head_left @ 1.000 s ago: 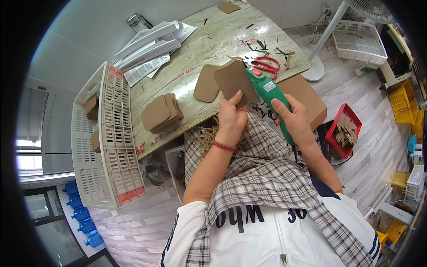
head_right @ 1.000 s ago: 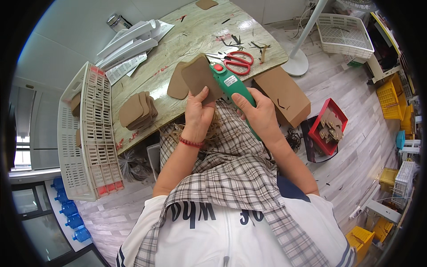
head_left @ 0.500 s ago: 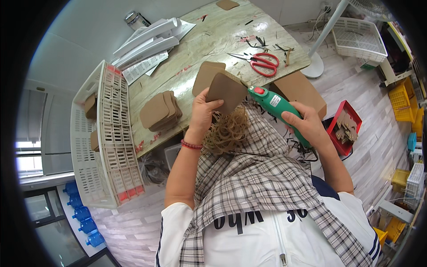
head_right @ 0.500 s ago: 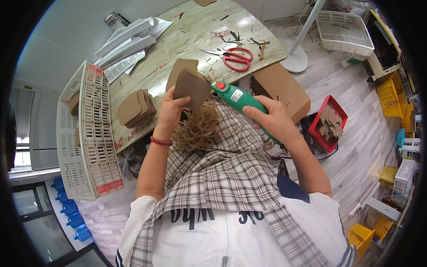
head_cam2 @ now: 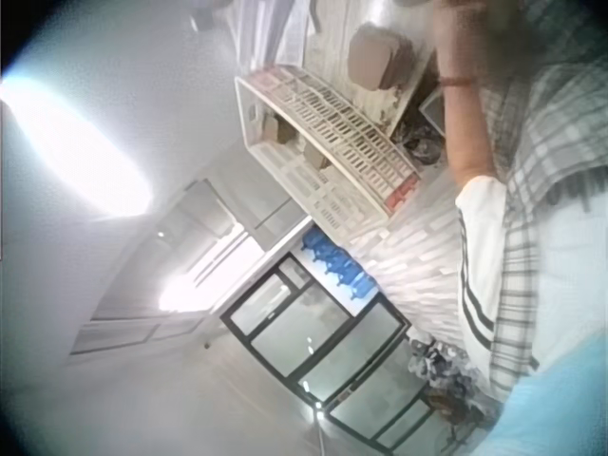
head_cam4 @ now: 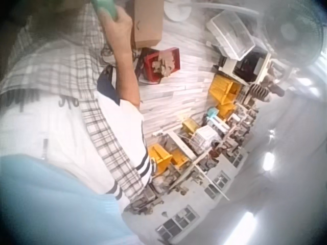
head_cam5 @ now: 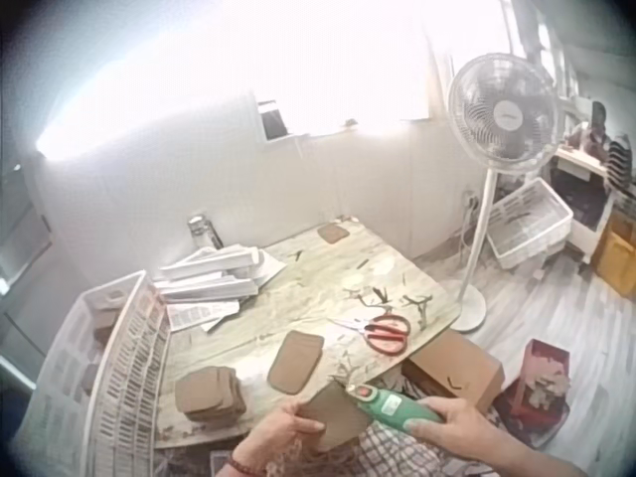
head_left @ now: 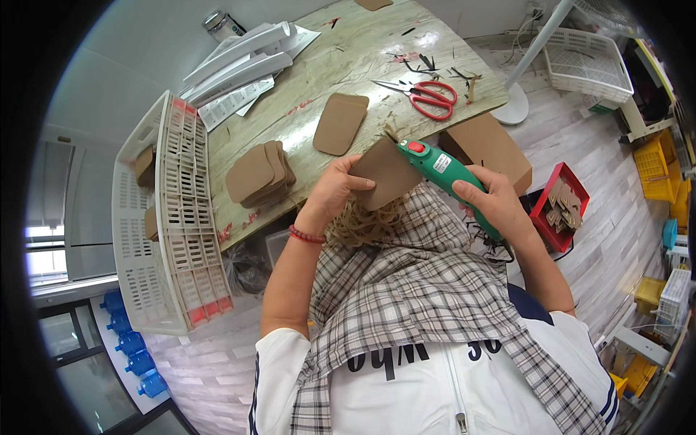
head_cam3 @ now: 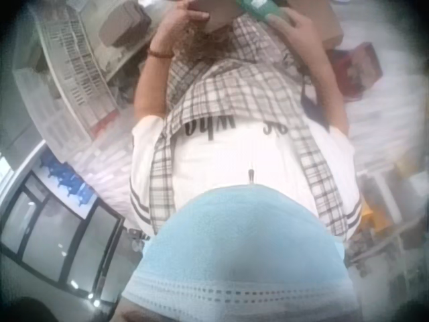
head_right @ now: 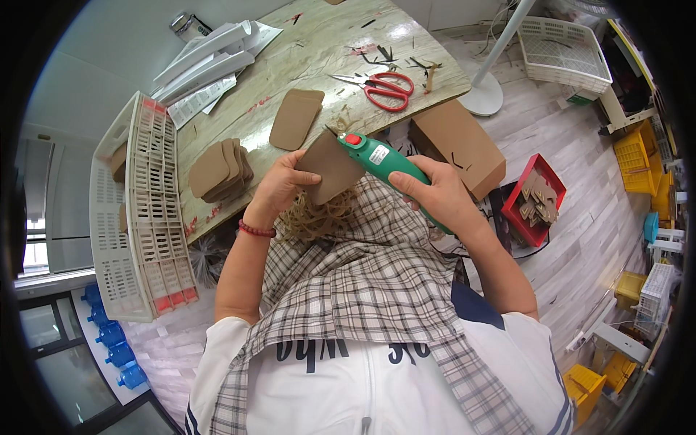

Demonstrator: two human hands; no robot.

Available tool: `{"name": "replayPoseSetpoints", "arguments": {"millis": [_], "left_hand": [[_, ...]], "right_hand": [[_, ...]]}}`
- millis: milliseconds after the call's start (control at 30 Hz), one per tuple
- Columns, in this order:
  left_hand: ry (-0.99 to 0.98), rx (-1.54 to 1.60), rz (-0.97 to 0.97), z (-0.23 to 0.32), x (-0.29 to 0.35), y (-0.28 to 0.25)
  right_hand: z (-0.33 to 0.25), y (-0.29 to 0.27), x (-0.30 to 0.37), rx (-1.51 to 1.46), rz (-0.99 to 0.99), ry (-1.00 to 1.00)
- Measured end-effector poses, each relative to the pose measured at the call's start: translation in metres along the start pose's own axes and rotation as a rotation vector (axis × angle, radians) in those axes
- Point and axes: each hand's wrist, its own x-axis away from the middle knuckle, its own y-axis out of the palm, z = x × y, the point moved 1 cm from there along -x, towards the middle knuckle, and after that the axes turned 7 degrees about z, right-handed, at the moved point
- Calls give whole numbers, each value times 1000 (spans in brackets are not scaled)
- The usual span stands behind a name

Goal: The person repeatedly smooths the edges of small brown cardboard pieces using a green rotary tool. They pick up each piece from a white basket, run the tool along the edges, and place the finished pieces on the table. The process is repeated for multiple pieces throughout the clip.

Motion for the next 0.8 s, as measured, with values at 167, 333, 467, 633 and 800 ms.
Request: {"name": "replayPoseSetpoints", "arguments": {"millis": [167, 333, 467, 633, 800], "left_hand": [[4, -213, -32, 14, 4, -12], [226, -388, 151, 28, 9, -22], [266, -101, 216, 22, 9, -32], [237, -73, 221, 19, 6, -37], [194, -147, 180, 23, 7, -30]], "right_hand": [[2, -5, 0, -30, -57, 69], [6, -8, 1, -39, -108, 105], [6, -10, 0, -19, -188, 127], [6, -7, 0, 18, -209, 117], [12, -6, 0, -10, -203, 135]]}}
